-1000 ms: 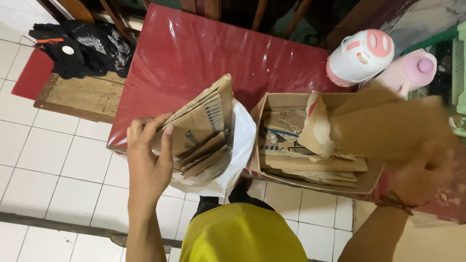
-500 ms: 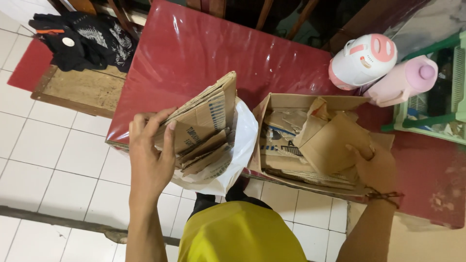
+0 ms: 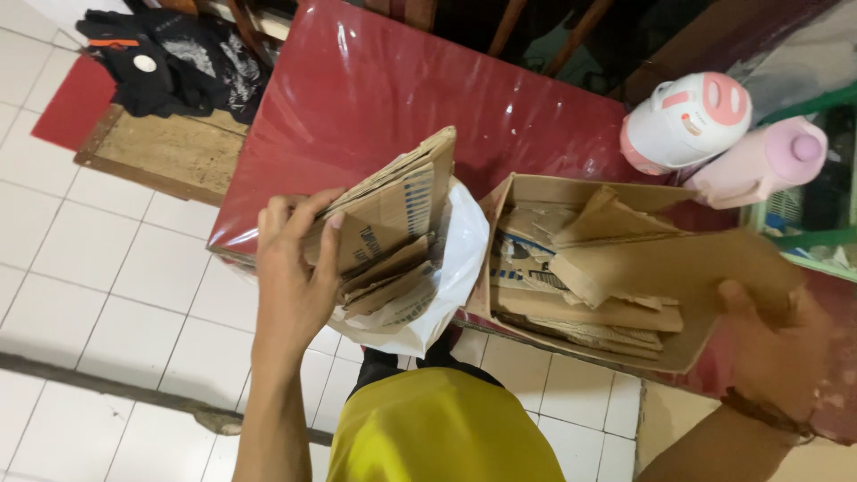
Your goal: The person transfers flattened cardboard pieces from a cardboard box into a white plastic bag on a red table. The person handles the cardboard by hand, placing pieces one at a time into the bag. The person then picks up a small dark object and walks away from the table.
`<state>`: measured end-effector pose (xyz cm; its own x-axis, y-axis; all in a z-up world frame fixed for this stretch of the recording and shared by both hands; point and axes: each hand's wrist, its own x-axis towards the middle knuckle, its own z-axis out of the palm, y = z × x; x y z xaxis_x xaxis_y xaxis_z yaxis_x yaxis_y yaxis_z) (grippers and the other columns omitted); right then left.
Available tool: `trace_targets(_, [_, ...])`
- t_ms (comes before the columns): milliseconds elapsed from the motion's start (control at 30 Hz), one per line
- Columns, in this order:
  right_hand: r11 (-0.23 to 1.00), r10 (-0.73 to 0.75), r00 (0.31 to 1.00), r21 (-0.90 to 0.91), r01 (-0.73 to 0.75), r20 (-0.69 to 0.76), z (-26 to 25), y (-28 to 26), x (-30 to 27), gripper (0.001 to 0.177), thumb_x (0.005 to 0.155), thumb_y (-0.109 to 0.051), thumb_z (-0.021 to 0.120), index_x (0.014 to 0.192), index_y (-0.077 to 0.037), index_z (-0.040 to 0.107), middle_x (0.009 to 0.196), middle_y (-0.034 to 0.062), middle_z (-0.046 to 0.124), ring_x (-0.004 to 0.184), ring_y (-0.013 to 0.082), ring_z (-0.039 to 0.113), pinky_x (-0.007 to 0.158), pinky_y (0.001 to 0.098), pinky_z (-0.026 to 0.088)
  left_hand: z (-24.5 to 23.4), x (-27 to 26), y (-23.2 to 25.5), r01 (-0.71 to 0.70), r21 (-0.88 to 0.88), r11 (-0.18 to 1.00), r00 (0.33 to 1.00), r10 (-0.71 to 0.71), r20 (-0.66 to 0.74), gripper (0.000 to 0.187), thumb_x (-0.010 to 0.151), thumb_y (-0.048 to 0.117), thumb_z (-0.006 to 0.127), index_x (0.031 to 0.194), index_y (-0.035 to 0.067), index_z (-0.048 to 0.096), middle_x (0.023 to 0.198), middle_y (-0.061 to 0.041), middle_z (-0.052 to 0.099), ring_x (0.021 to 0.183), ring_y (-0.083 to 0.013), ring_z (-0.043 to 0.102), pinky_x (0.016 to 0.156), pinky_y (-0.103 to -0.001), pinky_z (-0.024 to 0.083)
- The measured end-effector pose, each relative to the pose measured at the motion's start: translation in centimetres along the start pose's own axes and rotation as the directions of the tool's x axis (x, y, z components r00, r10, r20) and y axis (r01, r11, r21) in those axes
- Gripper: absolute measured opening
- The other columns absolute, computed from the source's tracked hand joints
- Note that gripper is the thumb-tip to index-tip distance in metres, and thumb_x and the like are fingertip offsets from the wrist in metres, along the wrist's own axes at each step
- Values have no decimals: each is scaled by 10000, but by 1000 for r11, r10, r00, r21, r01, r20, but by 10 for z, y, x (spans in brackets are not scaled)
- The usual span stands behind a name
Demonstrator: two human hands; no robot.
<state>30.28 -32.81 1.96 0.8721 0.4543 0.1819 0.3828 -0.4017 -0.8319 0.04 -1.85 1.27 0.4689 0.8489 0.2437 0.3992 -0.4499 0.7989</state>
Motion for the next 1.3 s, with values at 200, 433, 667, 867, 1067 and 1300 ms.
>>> trace_targets(200, [979, 191, 858, -35, -198, 477, 98, -68, 8, 214, 852, -58, 760, 1066, -52, 750, 934, 74, 754, 745, 203, 681, 646, 307, 545, 3, 5, 1, -33, -28, 999, 999, 33, 6, 226, 1051, 118, 595, 1248, 66, 695, 1060, -123, 550, 1036, -277, 524, 888, -383, 472])
trace_targets(433, [804, -338, 368, 62, 592, 866, 208, -108, -5, 226, 873, -244, 729, 993, -59, 778, 983, 84, 761, 960, 256, 671, 885, 427, 506, 0, 2, -3, -11, -16, 1000, 1000, 11, 6, 229, 1038, 116, 609, 1241, 57, 696, 1050, -131, 554, 1017, -285, 519, 902, -399, 458])
trace_targets(667, [796, -251, 301, 19, 605, 920, 256, -93, -15, 243, 916, -249, 667, 1026, -58, 771, 1023, 120, 749, 1006, 303, 674, 909, 441, 524, 1, -3, -5, -63, -46, 997, 998, 62, -12, 261, 1007, 75, 612, 1255, 62, 693, 1065, -130, 573, 1028, -293, 523, 907, -392, 453])
trace_targets(867, [900, -28, 116, -25, 435, 993, 237, -92, -5, 282, 957, -326, 630, 1071, -94, 744, 1036, 107, 736, 953, 242, 706, 868, 405, 546, -1, -4, -4, -40, -56, 998, 999, 40, -13, 261, 1007, 74, 616, 1253, 69, 702, 1030, -128, 559, 1014, -294, 525, 910, -395, 454])
trace_targets(1067, [859, -348, 139, 255, 444, 927, 180, -92, 7, 237, 913, -234, 709, 1088, -102, 799, 1061, 74, 787, 982, 210, 703, 877, 364, 534, -2, -4, -2, -33, -57, 998, 999, 33, -3, 257, 1011, 89, 618, 1252, 67, 703, 1029, -129, 552, 1024, -295, 525, 916, -397, 457])
trace_targets(1300, [993, -119, 752, 59, 106, 648, 140, -41, 21, 255, 875, -156, 780, 1117, -78, 761, 1037, 29, 785, 876, 90, 694, 783, 258, 549, -3, -2, -2, -6, -63, 998, 1000, 8, 22, 258, 1013, 94, 612, 1253, 65, 701, 1038, -128, 554, 1015, -292, 518, 886, -390, 458])
